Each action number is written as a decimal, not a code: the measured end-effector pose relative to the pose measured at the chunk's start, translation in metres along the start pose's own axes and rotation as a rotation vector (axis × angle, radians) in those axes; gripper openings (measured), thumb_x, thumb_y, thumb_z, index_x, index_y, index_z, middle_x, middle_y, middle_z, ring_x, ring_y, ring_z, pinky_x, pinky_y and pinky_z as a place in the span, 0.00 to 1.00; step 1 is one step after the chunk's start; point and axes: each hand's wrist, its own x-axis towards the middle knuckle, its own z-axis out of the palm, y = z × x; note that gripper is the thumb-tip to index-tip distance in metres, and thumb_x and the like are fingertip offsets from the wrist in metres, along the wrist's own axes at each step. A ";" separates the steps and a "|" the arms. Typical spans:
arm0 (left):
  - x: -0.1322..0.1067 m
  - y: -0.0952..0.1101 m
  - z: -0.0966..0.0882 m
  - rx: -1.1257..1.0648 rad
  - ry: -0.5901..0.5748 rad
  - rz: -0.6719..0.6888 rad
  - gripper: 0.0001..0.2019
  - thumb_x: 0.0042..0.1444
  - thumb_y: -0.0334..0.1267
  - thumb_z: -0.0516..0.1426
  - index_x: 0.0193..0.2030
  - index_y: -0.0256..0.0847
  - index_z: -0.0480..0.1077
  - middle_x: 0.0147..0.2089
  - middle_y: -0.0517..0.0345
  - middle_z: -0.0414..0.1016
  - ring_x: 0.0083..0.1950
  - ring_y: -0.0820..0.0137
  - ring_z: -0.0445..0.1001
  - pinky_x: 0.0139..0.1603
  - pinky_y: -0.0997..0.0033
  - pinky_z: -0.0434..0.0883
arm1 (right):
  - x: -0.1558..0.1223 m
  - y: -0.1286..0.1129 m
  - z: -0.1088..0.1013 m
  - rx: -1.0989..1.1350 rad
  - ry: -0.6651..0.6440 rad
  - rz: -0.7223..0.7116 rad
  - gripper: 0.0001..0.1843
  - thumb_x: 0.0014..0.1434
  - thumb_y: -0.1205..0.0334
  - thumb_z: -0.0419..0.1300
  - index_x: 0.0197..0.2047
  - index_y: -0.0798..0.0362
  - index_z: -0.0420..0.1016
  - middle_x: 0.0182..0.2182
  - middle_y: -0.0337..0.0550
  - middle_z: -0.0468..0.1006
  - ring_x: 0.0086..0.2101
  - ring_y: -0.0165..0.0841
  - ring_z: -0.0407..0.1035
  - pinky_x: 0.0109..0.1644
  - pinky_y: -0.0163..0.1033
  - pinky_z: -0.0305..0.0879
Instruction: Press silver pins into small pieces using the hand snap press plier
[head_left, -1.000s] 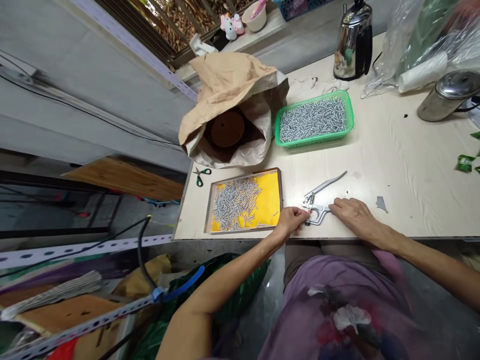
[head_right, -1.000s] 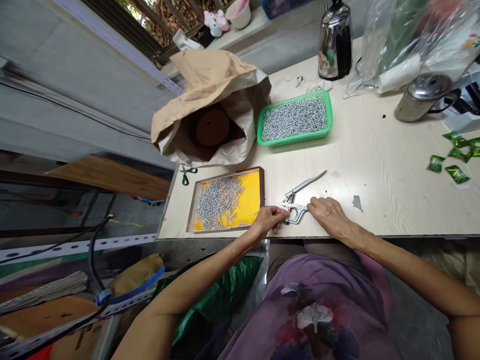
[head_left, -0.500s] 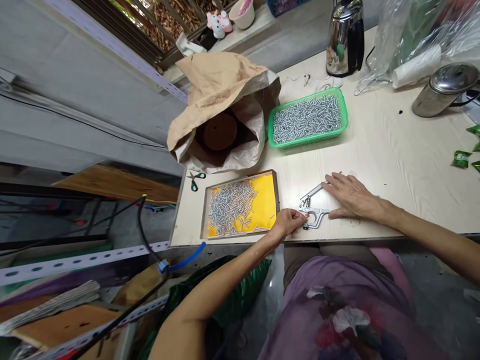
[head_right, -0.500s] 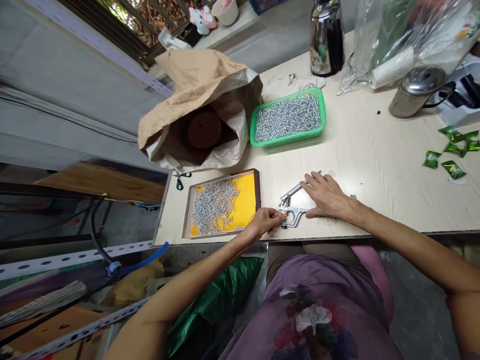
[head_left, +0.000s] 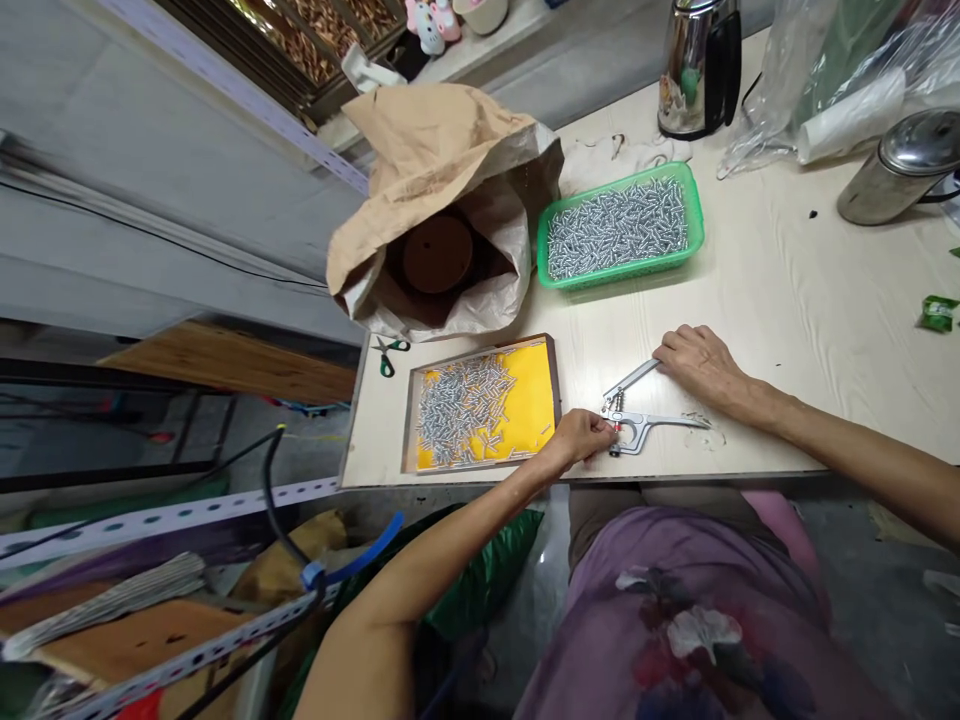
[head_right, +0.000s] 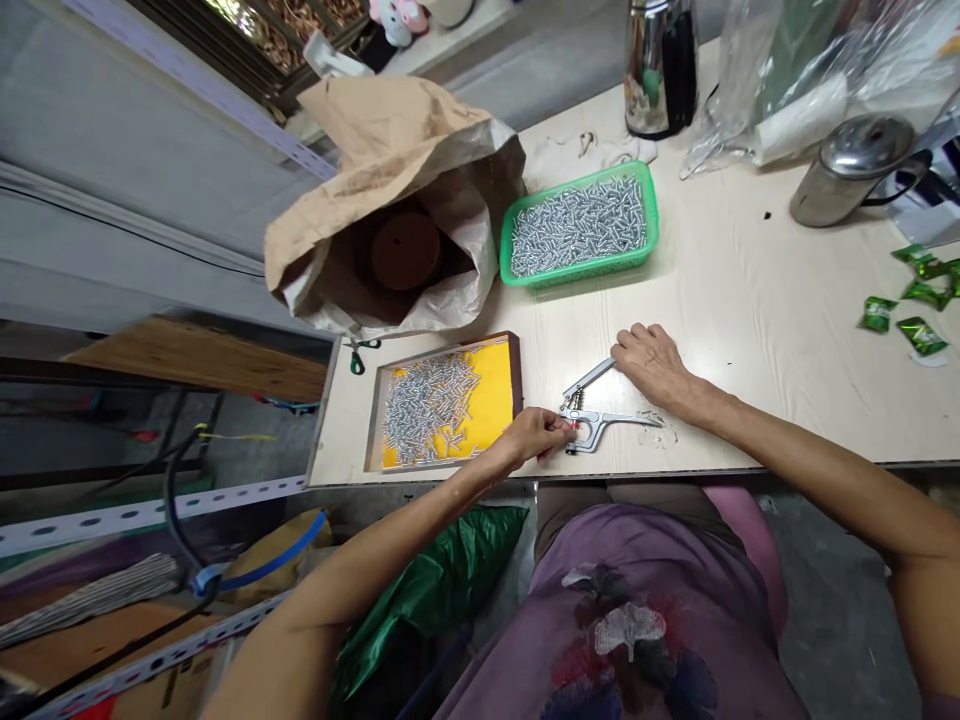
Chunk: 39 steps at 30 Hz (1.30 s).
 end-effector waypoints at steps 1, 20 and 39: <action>0.001 -0.001 0.000 0.002 0.000 0.006 0.12 0.47 0.40 0.56 0.18 0.37 0.66 0.11 0.68 0.59 0.15 0.80 0.55 0.20 0.79 0.53 | -0.004 0.000 0.001 0.022 0.004 -0.014 0.12 0.65 0.59 0.53 0.44 0.53 0.75 0.43 0.52 0.77 0.46 0.44 0.65 0.46 0.46 0.57; -0.008 -0.012 0.008 0.168 0.196 0.043 0.13 0.56 0.42 0.59 0.25 0.36 0.71 0.19 0.63 0.67 0.22 0.74 0.66 0.26 0.75 0.62 | -0.034 -0.021 -0.011 0.041 -0.043 -0.125 0.30 0.58 0.55 0.63 0.61 0.53 0.62 0.45 0.51 0.78 0.43 0.45 0.67 0.48 0.48 0.56; 0.028 0.032 0.034 0.781 0.214 0.790 0.10 0.61 0.35 0.56 0.49 0.37 0.68 0.47 0.48 0.72 0.50 0.58 0.68 0.49 0.58 0.70 | -0.053 -0.021 -0.007 -0.009 -0.050 -0.070 0.03 0.62 0.65 0.59 0.38 0.55 0.73 0.32 0.46 0.74 0.36 0.38 0.66 0.38 0.40 0.58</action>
